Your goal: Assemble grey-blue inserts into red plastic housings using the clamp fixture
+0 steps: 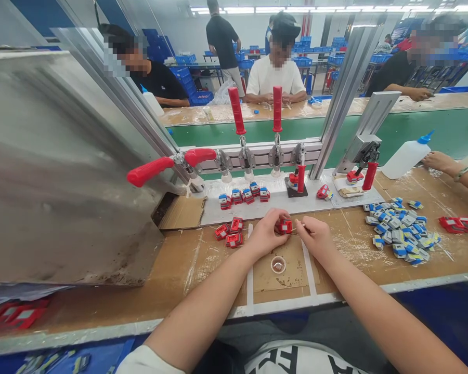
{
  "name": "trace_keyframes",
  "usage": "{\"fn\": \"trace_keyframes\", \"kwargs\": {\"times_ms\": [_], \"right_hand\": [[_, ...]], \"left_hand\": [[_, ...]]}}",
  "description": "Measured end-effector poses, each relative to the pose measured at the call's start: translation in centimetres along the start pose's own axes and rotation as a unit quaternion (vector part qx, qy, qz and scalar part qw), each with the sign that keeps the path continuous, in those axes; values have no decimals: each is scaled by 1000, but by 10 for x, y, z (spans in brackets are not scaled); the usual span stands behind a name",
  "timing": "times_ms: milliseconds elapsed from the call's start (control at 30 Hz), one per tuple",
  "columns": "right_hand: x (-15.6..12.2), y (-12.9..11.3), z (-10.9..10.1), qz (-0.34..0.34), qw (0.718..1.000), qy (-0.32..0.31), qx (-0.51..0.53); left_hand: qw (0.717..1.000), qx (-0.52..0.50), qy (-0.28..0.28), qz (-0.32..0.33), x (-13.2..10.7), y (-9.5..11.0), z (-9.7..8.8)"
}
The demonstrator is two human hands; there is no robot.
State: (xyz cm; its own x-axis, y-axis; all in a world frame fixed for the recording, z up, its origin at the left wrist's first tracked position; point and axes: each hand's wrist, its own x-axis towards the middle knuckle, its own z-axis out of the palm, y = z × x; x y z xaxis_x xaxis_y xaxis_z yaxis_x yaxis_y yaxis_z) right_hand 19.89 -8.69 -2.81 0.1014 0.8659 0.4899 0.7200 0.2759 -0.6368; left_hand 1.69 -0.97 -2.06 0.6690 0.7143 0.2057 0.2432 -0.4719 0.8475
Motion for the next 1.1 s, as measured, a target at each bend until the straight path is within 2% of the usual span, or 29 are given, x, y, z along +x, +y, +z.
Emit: {"fn": "trace_keyframes", "kwargs": {"times_ms": [133, 233, 267, 333, 400, 433, 500, 600, 700, 767, 800, 867, 967, 1033, 1100], "right_hand": [[2, -2, -2, 17, 1000, 25, -1], [-1, -7, -8, 2, 999, 22, 44], [-3, -9, -10, -19, 998, -3, 68], [-8, -13, -12, -81, 986, -100, 104], [-13, -18, -10, -143, 963, -211, 91], [-16, -20, -8, -164, 953, -246, 63], [-18, -25, -3, -189, 944, -268, -21], [-18, -30, -7, -200, 934, -259, -146], [-21, -26, -37, -132, 945, -212, -213], [-29, -14, -72, -46, 958, -135, -250], [-37, -5, -91, -1, 956, -91, -277], [-55, 15, -129, 80, 933, -26, -349], [-82, 45, -168, 135, 891, -27, -433], [-92, 59, -178, 129, 885, -55, -445], [-94, 65, -179, 108, 892, -71, -433]], "left_hand": [[1000, -18, 4, -7, 1, -1, 1], [996, -76, 6, -39, 2, -2, 1], [993, -106, 8, -54, 2, -3, 1], [983, -166, 12, -81, 3, -4, 0], [974, -206, 15, -94, 4, -4, -1], [971, -217, 16, -95, 4, -3, -2], [969, -229, 12, -93, 4, -2, -3], [970, -227, 7, -89, 3, 0, -4], [972, -221, 12, -80, 3, -1, -6], [971, -229, 22, -68, 4, -4, -7], [970, -235, 29, -62, 5, -5, -8], [967, -246, 41, -53, 6, -6, -9], [966, -250, 56, -42, 6, -3, -10], [969, -237, 60, -31, 5, 2, -11], [975, -212, 61, -19, 3, 9, -13]]}}
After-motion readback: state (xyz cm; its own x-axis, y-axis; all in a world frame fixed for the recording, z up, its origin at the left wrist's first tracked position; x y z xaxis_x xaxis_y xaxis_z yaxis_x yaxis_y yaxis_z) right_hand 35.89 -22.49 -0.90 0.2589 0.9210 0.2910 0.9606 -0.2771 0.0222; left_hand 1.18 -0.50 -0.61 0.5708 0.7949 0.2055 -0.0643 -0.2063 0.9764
